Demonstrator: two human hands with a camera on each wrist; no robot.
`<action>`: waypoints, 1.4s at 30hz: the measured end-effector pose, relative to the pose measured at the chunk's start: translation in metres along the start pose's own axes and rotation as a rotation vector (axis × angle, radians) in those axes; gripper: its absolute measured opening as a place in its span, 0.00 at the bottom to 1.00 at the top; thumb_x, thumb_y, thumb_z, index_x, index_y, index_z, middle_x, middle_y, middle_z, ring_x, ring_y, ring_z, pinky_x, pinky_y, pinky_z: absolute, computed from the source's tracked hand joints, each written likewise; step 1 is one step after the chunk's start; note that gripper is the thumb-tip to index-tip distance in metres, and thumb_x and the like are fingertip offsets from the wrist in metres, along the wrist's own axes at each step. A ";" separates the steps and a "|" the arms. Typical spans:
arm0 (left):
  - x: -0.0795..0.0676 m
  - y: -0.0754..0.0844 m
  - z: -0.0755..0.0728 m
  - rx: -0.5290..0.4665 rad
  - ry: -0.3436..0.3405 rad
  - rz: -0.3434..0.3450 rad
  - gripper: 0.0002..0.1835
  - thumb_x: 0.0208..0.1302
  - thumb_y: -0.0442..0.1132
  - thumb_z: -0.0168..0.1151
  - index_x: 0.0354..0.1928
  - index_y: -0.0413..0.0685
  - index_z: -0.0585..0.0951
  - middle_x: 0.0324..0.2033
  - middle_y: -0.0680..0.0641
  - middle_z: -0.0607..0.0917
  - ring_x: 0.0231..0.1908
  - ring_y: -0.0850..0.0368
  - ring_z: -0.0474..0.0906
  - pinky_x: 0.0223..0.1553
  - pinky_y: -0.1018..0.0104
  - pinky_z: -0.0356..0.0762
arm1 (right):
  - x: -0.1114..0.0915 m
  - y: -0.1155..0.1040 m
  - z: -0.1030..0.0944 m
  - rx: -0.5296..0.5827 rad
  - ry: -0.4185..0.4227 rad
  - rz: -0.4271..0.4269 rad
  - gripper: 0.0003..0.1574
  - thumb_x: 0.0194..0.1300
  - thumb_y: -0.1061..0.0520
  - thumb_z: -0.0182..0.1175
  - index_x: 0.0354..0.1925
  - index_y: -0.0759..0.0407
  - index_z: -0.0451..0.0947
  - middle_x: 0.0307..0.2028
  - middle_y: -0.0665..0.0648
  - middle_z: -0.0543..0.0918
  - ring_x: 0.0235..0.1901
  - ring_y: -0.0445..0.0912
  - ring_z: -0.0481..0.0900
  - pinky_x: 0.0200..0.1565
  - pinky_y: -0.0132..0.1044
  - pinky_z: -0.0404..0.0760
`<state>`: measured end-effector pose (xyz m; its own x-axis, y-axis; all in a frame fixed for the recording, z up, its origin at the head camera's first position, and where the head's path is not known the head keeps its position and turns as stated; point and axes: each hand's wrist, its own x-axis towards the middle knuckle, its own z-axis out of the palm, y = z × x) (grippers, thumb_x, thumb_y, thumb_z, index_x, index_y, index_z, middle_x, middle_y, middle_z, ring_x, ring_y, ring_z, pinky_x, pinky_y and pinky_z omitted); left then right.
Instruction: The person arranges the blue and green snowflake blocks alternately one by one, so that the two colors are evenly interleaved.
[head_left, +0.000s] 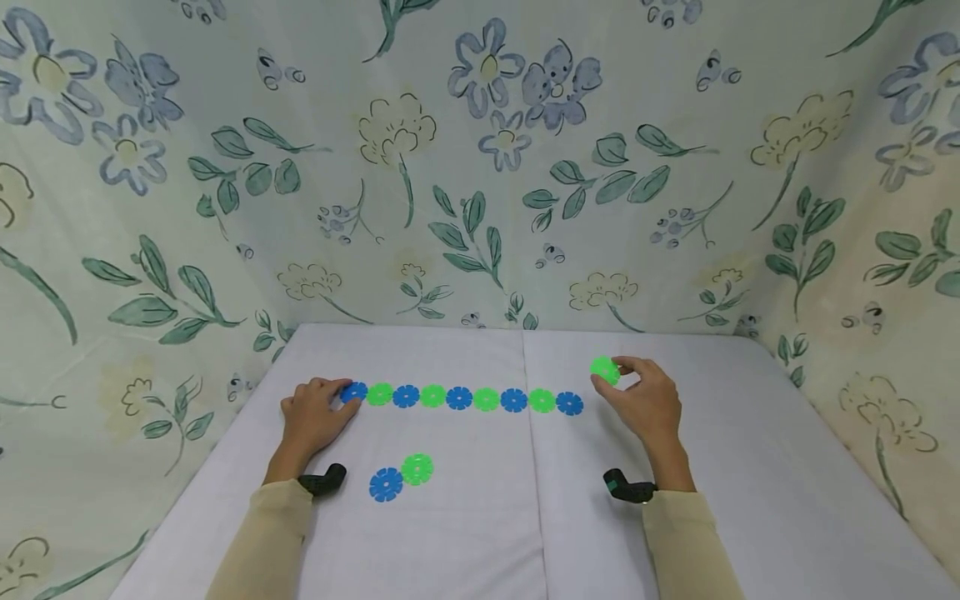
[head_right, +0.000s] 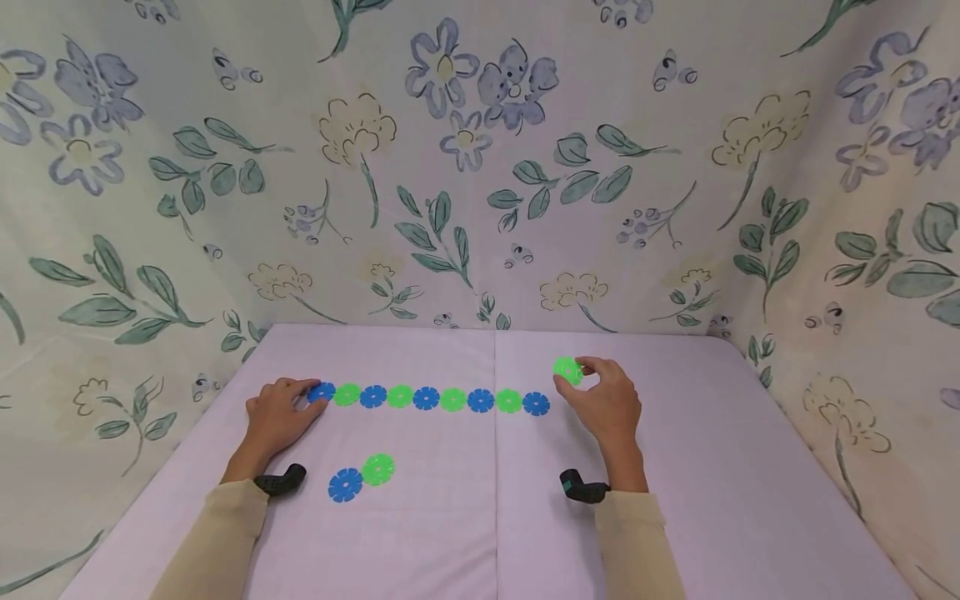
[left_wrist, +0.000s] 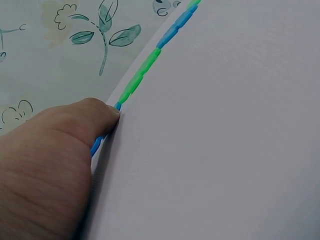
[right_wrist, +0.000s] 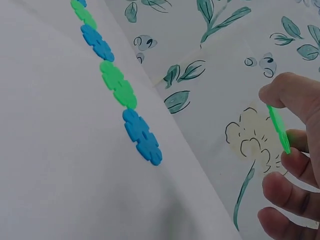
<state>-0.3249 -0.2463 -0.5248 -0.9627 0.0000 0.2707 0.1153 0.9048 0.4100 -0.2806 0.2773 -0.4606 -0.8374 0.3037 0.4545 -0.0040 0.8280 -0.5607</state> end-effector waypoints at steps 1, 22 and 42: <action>0.000 0.000 0.000 -0.001 0.002 0.002 0.27 0.66 0.57 0.63 0.64 0.55 0.79 0.56 0.37 0.79 0.56 0.37 0.70 0.51 0.37 0.57 | -0.001 0.002 0.001 -0.006 -0.017 0.009 0.34 0.55 0.38 0.72 0.54 0.56 0.82 0.47 0.59 0.84 0.34 0.52 0.82 0.33 0.39 0.74; 0.000 0.000 0.000 -0.003 -0.004 0.002 0.28 0.66 0.57 0.63 0.64 0.55 0.78 0.57 0.37 0.78 0.57 0.37 0.70 0.52 0.37 0.57 | -0.011 0.033 0.025 -0.088 -0.229 0.089 0.35 0.57 0.36 0.69 0.54 0.57 0.82 0.48 0.62 0.85 0.45 0.57 0.80 0.39 0.48 0.76; -0.001 0.003 -0.002 0.001 0.004 0.000 0.28 0.66 0.57 0.62 0.64 0.54 0.79 0.56 0.37 0.79 0.56 0.37 0.70 0.51 0.37 0.58 | -0.013 0.039 0.032 -0.110 -0.272 0.069 0.33 0.55 0.38 0.70 0.51 0.58 0.83 0.48 0.65 0.84 0.46 0.59 0.81 0.42 0.53 0.77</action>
<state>-0.3234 -0.2447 -0.5226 -0.9618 -0.0019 0.2738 0.1147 0.9052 0.4093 -0.2877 0.2899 -0.5106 -0.9493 0.2363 0.2072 0.1051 0.8601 -0.4991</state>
